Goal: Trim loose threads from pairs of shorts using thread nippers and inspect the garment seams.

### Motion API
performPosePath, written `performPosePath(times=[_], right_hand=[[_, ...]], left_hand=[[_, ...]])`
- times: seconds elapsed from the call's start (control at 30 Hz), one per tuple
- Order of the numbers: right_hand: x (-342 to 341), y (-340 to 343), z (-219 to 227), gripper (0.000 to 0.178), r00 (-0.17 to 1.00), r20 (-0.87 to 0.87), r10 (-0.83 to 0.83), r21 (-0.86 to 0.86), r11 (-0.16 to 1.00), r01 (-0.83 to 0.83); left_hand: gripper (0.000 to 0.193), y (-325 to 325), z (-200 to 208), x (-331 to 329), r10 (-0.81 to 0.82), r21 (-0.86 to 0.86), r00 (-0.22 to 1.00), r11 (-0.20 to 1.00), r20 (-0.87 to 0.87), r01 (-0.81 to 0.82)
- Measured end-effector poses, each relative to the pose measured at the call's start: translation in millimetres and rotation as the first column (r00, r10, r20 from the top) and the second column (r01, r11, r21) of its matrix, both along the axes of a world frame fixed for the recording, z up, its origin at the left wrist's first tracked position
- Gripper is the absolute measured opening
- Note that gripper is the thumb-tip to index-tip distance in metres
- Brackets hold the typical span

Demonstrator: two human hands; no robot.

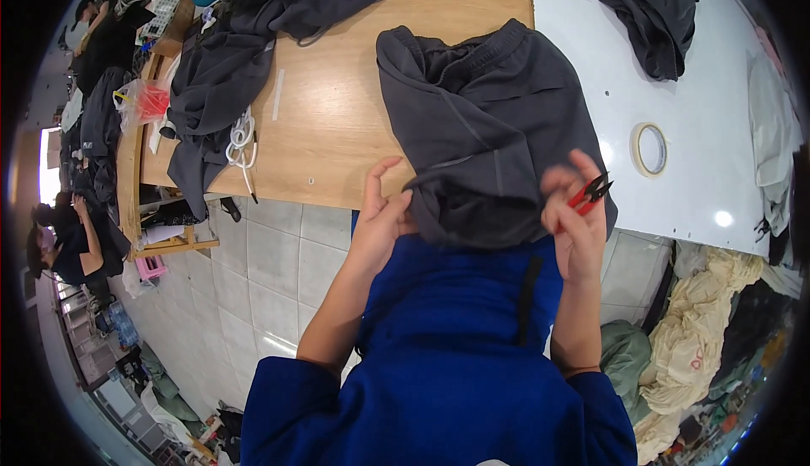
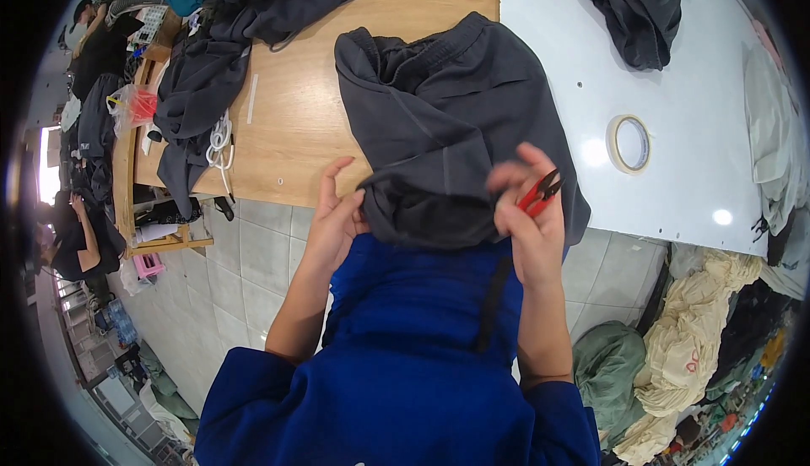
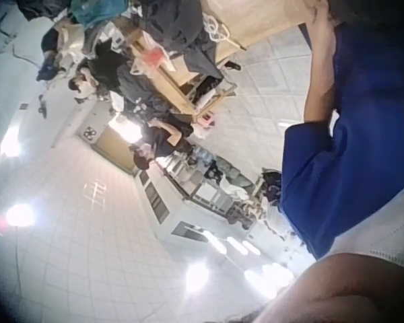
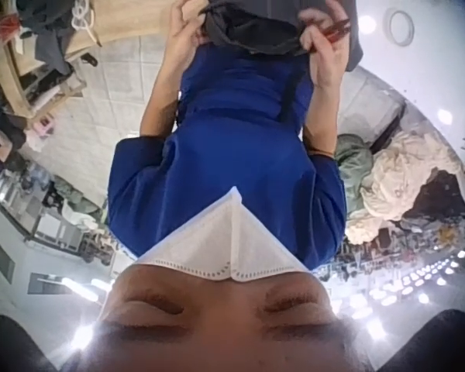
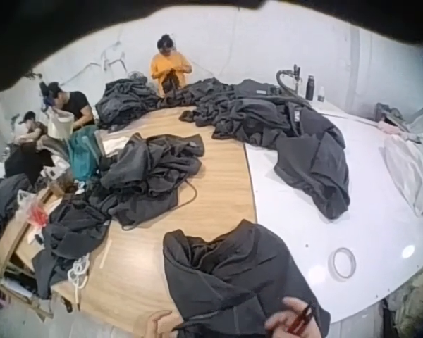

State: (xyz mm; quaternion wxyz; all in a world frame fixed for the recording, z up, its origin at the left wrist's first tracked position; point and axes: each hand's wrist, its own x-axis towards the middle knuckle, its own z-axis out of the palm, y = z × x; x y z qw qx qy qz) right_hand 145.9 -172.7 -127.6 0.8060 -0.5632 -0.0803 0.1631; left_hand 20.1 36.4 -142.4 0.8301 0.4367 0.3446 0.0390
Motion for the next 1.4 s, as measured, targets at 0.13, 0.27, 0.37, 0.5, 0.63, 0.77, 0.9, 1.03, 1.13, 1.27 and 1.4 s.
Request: performPosePath(times=[0.13,0.27,0.37,0.5,0.63,0.77,0.9,1.03,1.13,1.27,1.4], right_hand=[[-6.1,-19.2,-5.5,0.027,0.894,-0.163,0.417,0.212,0.900,-0.381],[-12.7,4.6,6.0,0.039,0.919,0.198,0.342,-0.335,0.904,-0.265],[-18.7,15.8,11.8,0.033,0.946,0.053,0.319,-0.405,0.873,-0.272],[-16.5,11.8,-2.0,0.015,0.926,0.131,0.355,-0.344,0.892,-0.293],[-8.2,11.8,3.9,0.006,0.930,0.165,0.329,-0.284,0.919,-0.274],[-5.4,17.7,3.0,0.007,0.982,0.133,0.134,-0.265,0.959,-0.095],[-14.5,11.7,19.1,0.043,0.966,0.250,0.070,-0.221,0.975,-0.014],[-33.1,7.3,28.8,0.040,0.971,0.191,0.147,-0.029,0.989,-0.144],[-33.1,8.0,33.5,0.033,0.874,0.381,0.301,-0.377,0.914,-0.150],[-31.4,19.1,38.5,0.027,0.807,0.543,0.230,-0.480,0.874,0.073],[-27.7,25.4,38.7,0.027,0.783,0.599,0.169,-0.474,0.862,0.177]], left_hand=[[0.029,-0.7,5.9,14.2,0.048,-0.086,0.991,0.996,0.123,-0.038],[0.019,-4.8,10.3,34.0,-0.016,-0.165,0.945,0.983,0.328,0.074],[0.020,-5.7,21.0,39.1,-0.071,-0.122,0.938,0.985,0.340,0.119],[0.019,-0.2,33.9,39.4,-0.434,0.715,0.900,0.644,0.047,0.273],[0.013,-2.3,31.5,33.0,-0.521,0.941,0.851,0.249,-0.068,0.227],[0.009,-10.8,30.4,30.7,-0.395,0.691,0.902,0.702,0.177,0.172],[0.009,-21.7,32.8,37.2,-0.187,0.159,0.952,0.976,0.240,0.152],[0.015,-20.3,34.6,38.1,-0.147,-0.015,0.961,0.988,0.236,0.154],[0.015,-20.9,35.2,38.3,-0.138,-0.044,0.964,0.987,0.228,0.152],[0.015,-22.9,38.9,38.8,-0.134,-0.048,0.957,0.987,0.258,0.151],[0.015,-27.9,43.0,39.7,-0.109,-0.046,0.952,0.991,0.285,0.127]])
